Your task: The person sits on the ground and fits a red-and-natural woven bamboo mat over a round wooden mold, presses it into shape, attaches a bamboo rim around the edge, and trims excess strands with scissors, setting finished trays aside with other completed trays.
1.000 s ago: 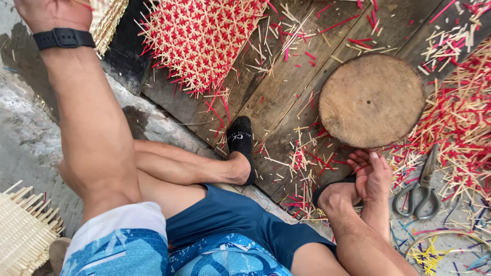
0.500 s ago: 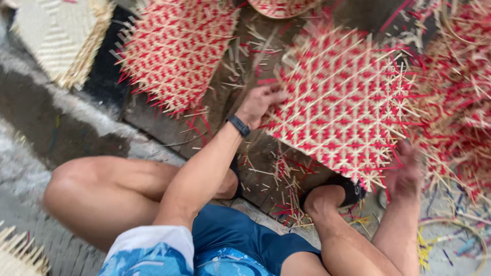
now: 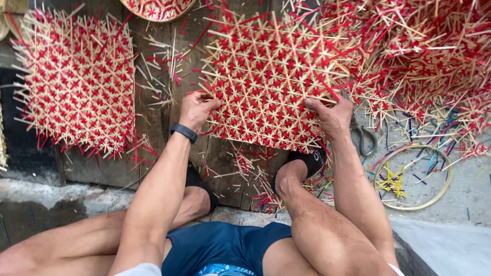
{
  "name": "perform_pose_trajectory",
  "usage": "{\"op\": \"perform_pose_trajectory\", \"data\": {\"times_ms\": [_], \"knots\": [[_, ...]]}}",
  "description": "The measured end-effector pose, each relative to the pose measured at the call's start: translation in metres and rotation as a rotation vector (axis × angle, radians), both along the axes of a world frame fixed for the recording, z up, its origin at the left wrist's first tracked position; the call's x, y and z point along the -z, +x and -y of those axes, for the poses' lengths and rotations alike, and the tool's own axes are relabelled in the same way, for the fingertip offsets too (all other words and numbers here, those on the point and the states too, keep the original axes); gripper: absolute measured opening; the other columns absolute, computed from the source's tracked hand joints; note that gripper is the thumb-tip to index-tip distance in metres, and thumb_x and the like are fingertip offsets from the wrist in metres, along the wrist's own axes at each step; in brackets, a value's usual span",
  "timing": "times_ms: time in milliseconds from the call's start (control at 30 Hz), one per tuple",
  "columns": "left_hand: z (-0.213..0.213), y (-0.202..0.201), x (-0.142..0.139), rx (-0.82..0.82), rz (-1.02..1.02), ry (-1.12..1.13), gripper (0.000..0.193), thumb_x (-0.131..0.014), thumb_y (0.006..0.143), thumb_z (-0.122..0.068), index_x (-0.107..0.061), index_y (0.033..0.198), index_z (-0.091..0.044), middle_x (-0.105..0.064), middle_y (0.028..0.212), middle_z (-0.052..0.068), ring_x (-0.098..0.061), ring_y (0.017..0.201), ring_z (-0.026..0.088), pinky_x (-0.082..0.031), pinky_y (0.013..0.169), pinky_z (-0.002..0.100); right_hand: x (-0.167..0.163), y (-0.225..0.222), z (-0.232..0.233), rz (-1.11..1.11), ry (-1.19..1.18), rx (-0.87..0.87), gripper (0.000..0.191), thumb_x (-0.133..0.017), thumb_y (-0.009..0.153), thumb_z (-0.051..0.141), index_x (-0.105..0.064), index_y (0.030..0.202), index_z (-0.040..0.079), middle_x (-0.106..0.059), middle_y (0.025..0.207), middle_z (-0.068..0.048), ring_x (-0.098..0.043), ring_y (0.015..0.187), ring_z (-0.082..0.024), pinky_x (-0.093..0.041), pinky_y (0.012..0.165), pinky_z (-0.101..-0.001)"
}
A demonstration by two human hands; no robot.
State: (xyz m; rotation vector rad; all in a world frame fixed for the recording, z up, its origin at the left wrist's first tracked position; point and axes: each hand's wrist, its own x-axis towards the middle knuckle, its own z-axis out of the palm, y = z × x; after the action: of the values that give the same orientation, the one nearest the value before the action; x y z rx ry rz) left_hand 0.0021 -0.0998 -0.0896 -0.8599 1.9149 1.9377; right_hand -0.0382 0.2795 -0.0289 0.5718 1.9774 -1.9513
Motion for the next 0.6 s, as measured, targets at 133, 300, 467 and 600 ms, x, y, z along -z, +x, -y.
{"op": "perform_pose_trajectory", "data": {"times_ms": [133,300,467,600], "knots": [[-0.005,-0.005,-0.017,-0.015,0.016,-0.047,0.035,-0.082,0.077,-0.001,-0.070,0.110,0.005,-0.076,0.104,0.014,-0.073,0.090,0.018,-0.059,0.083,0.031,-0.011,-0.009,0.004,0.012,0.075,-0.012,0.033,-0.089,0.077,0.010,-0.074,0.106,0.001,-0.077,0.093,-0.005,-0.073,0.077,-0.011,-0.062,0.070,-0.0276],[-0.030,-0.014,-0.060,0.086,-0.119,-1.062,0.128,-0.101,0.059,-0.021,-0.021,0.150,0.021,-0.028,0.149,0.040,-0.031,0.142,0.051,-0.025,0.116,0.058,-0.020,-0.008,0.008,0.059,0.245,-0.024,0.039,-0.092,0.074,0.016,-0.076,0.107,0.004,-0.078,0.091,-0.006,-0.072,0.074,-0.011,-0.060,0.068,-0.0278],[-0.078,-0.020,-0.087,1.056,-0.531,-1.035,0.117,-0.094,0.065,-0.032,-0.029,0.162,-0.016,-0.015,0.169,0.019,-0.013,0.154,0.048,-0.016,0.125,0.060,-0.008,0.001,0.004,-0.112,0.246,-0.079,0.038,-0.090,0.079,0.018,-0.077,0.113,0.004,-0.081,0.098,-0.005,-0.074,0.083,-0.012,-0.061,0.077,-0.0284],[-0.104,-0.016,-0.095,1.339,-0.562,-0.981,0.100,-0.090,0.063,-0.035,-0.046,0.152,-0.032,-0.019,0.171,0.009,-0.013,0.154,0.049,-0.017,0.123,0.062,0.020,0.024,-0.002,-0.129,0.278,0.054,0.066,-0.094,0.071,0.023,-0.064,0.128,0.008,-0.075,0.107,-0.011,-0.070,0.092,-0.017,-0.058,0.078,-0.0348]]}}
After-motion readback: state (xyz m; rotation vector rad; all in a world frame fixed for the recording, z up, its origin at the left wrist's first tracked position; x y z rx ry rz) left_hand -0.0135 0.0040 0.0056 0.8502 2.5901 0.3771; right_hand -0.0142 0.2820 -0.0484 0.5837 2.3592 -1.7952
